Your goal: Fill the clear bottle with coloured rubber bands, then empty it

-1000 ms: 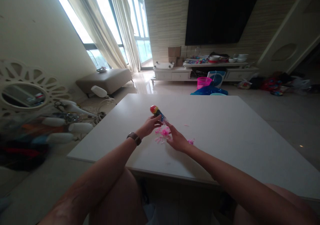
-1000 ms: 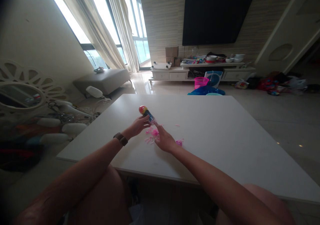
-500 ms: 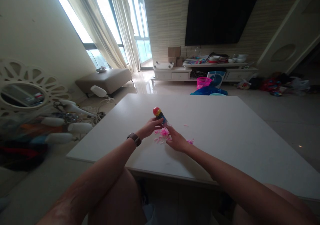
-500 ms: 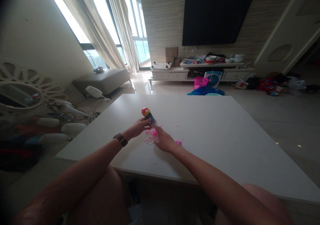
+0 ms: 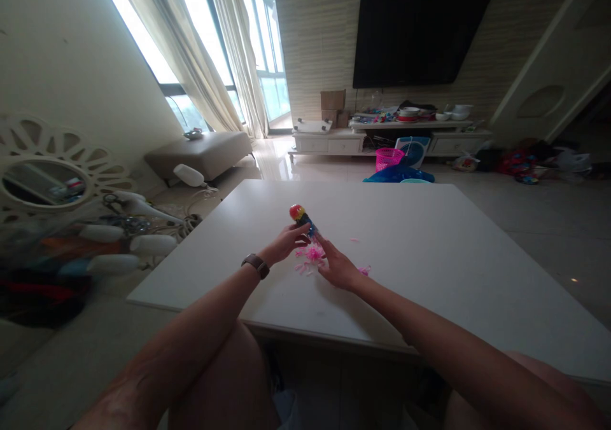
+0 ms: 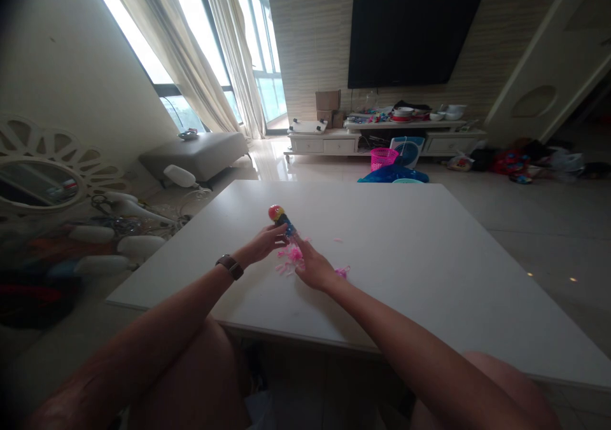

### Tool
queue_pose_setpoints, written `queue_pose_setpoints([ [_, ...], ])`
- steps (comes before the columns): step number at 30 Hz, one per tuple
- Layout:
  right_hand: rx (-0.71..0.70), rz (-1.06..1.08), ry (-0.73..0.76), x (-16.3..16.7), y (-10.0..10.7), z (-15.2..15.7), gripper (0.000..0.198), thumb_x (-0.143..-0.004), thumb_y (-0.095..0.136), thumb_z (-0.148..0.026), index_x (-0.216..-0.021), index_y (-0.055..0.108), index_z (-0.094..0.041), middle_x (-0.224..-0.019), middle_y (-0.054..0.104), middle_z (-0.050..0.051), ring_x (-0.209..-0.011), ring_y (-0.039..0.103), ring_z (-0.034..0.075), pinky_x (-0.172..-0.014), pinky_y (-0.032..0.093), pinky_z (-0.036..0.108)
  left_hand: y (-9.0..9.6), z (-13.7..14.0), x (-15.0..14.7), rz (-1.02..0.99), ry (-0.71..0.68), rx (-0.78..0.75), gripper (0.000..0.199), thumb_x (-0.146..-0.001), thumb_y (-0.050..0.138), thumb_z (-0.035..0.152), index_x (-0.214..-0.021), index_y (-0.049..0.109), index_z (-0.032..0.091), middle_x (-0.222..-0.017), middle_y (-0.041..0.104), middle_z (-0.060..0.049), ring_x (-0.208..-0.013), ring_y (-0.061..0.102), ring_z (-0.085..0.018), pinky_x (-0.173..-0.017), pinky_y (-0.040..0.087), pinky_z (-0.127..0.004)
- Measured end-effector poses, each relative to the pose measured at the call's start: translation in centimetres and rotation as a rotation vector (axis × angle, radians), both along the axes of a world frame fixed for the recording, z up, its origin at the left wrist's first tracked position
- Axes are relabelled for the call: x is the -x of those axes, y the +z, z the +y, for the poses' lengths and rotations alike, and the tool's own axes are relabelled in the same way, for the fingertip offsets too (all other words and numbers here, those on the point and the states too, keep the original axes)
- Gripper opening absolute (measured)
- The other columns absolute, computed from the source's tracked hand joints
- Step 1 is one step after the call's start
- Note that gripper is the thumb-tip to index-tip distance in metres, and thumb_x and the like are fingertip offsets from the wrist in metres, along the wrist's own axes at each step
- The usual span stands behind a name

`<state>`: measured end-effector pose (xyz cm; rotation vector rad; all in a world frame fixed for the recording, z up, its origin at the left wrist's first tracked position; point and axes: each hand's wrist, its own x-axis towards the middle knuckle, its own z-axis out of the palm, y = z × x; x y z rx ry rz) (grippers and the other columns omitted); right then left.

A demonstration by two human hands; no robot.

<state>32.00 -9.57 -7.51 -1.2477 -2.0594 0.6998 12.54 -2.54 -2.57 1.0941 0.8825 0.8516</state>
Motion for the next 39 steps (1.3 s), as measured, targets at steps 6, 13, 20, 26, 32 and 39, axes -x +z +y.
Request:
queue_pose_setpoints([
  [6,-0.012,0.022,0.053,0.2,-0.7,-0.1,0.097,-0.086,0.061,-0.017,-0.164,0.006,-0.034,-0.161,0.037,0.013,-0.123,0.06,0.027,-0.102,0.053,0.047,0.2,-0.7,-0.4,0.014,-0.146,0.024,0.043,-0.074,0.085,0.048,-0.096,0.073,0.012,-0.093,0.07,-0.009,-0.078,0.064,-0.015,-0.079,0.05,-0.031],
  [13,0.015,-0.025,0.052,-0.4,-0.3,0.0,0.099,-0.081,0.06,-0.012,-0.163,0.011,-0.038,-0.163,0.036,0.009,-0.106,0.067,0.022,-0.101,0.053,0.045,-0.2,0.1,0.0,0.036,-0.007,-0.056,0.046,-0.074,0.083,0.051,-0.095,0.073,0.011,-0.096,0.071,-0.01,-0.077,0.063,-0.015,-0.075,0.048,-0.029],
  [20,0.011,-0.079,-0.02,-0.5,0.3,-0.3,0.094,-0.085,0.061,-0.018,-0.163,0.014,-0.038,-0.156,0.046,0.009,-0.108,0.066,0.025,-0.096,0.054,0.043,-0.5,1.1,0.6,0.017,0.124,-0.081,0.045,-0.073,0.083,0.052,-0.094,0.07,0.015,-0.093,0.072,-0.007,-0.074,0.063,-0.015,-0.072,0.047,-0.029],
  [26,-0.001,-0.069,0.014,-0.3,0.4,-0.3,0.096,-0.086,0.06,-0.017,-0.164,0.008,-0.038,-0.157,0.043,0.01,-0.108,0.066,0.025,-0.098,0.054,0.045,-0.2,0.4,0.3,0.031,0.039,-0.049,0.045,-0.074,0.083,0.052,-0.095,0.071,0.014,-0.094,0.071,-0.008,-0.074,0.064,-0.014,-0.073,0.049,-0.029],
  [32,-0.026,-0.053,0.029,0.0,-0.4,-0.2,0.094,-0.091,0.06,-0.026,-0.164,0.001,-0.032,-0.161,0.038,0.015,-0.115,0.065,0.028,-0.098,0.054,0.049,0.2,-0.7,-0.5,0.014,-0.189,0.045,0.045,-0.074,0.084,0.05,-0.097,0.073,0.013,-0.093,0.07,-0.009,-0.078,0.064,-0.015,-0.079,0.05,-0.031],
  [39,-0.019,-0.134,0.069,-0.3,-0.3,-0.4,0.099,-0.083,0.061,-0.014,-0.164,0.009,-0.033,-0.162,0.036,0.012,-0.131,0.055,0.031,-0.105,0.05,0.05,0.1,0.3,0.2,0.035,0.037,-0.065,0.044,-0.074,0.083,0.05,-0.095,0.071,0.014,-0.094,0.071,-0.008,-0.077,0.063,-0.015,-0.074,0.048,-0.029],
])
